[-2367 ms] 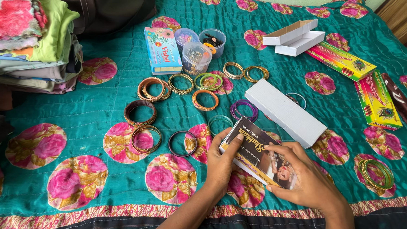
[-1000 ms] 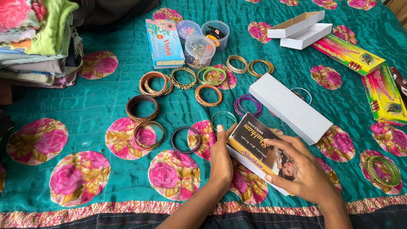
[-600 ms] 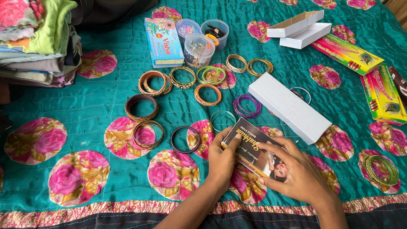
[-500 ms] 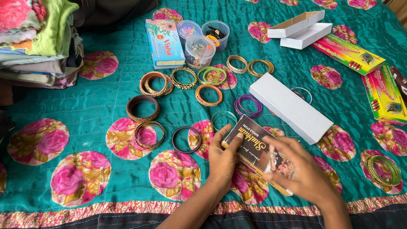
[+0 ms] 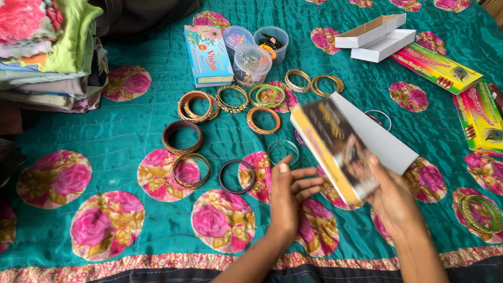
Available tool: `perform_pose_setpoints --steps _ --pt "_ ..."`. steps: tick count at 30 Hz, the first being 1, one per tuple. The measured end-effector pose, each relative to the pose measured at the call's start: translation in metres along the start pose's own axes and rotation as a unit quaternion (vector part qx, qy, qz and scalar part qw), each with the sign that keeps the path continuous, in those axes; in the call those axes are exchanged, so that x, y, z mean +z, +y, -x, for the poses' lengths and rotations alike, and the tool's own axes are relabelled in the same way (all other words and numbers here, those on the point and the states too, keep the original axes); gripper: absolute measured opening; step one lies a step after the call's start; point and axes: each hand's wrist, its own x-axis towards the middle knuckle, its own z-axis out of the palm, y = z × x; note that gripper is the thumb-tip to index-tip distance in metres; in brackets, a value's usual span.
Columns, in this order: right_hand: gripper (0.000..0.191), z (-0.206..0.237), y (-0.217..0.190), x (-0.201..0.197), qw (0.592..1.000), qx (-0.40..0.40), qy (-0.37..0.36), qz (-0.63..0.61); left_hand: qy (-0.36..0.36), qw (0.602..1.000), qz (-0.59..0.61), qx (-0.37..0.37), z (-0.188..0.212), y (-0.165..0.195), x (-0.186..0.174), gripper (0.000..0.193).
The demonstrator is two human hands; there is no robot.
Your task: The person sorts through a collection of bangles spread on a bed, stacking them into groups by hand and briefly sliding stacks onto their forearm. They then place several stacks of bangles into a long white storage box and move other boxes aside.
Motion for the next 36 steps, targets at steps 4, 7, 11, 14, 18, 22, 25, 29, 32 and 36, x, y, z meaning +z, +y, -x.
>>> perform_pose_setpoints --steps 4,7,11,14,18,22,25,29,32,36 --pt "0.046 -0.037 -0.04 0.076 0.998 -0.021 -0.06 0.014 -0.055 0.988 -0.122 0.08 0.001 -0.017 -0.003 0.038" --pt "0.042 -0.088 -0.063 0.158 0.983 -0.025 -0.173 -0.055 -0.062 0.981 -0.156 0.098 0.0 -0.024 -0.008 0.034" --pt "0.032 -0.145 -0.081 0.264 0.974 -0.006 -0.205 -0.098 -0.059 0.982 -0.145 0.11 -0.002 -0.031 -0.012 0.034" --pt "0.032 -0.164 -0.085 0.317 0.98 0.001 -0.182 -0.083 -0.074 0.958 -0.203 0.188 -0.004 -0.035 -0.023 0.035" --pt "0.036 -0.178 -0.071 0.343 0.987 -0.077 -0.14 -0.024 -0.087 0.87 -0.411 0.258 -0.007 -0.047 -0.038 0.03" --pt "0.058 -0.175 -0.056 0.345 0.959 -0.23 -0.007 0.168 -0.085 0.873 -0.402 0.264 -0.004 -0.052 -0.046 0.041" --pt "0.056 -0.174 -0.053 0.335 0.842 -0.371 0.1 0.378 -0.106 0.86 -0.427 0.259 -0.003 -0.042 -0.039 0.027" --pt "0.028 -0.171 -0.056 0.289 0.831 -0.441 0.018 0.34 -0.062 0.973 -0.17 0.14 0.001 -0.025 -0.017 0.039" --pt "0.017 -0.155 -0.052 0.207 0.819 -0.461 -0.013 0.341 -0.054 0.985 -0.146 0.077 -0.001 -0.018 -0.006 0.029" --pt "0.049 -0.112 -0.04 0.068 0.699 -0.392 0.105 0.589 -0.065 0.984 -0.146 0.075 -0.001 -0.016 -0.006 0.028"
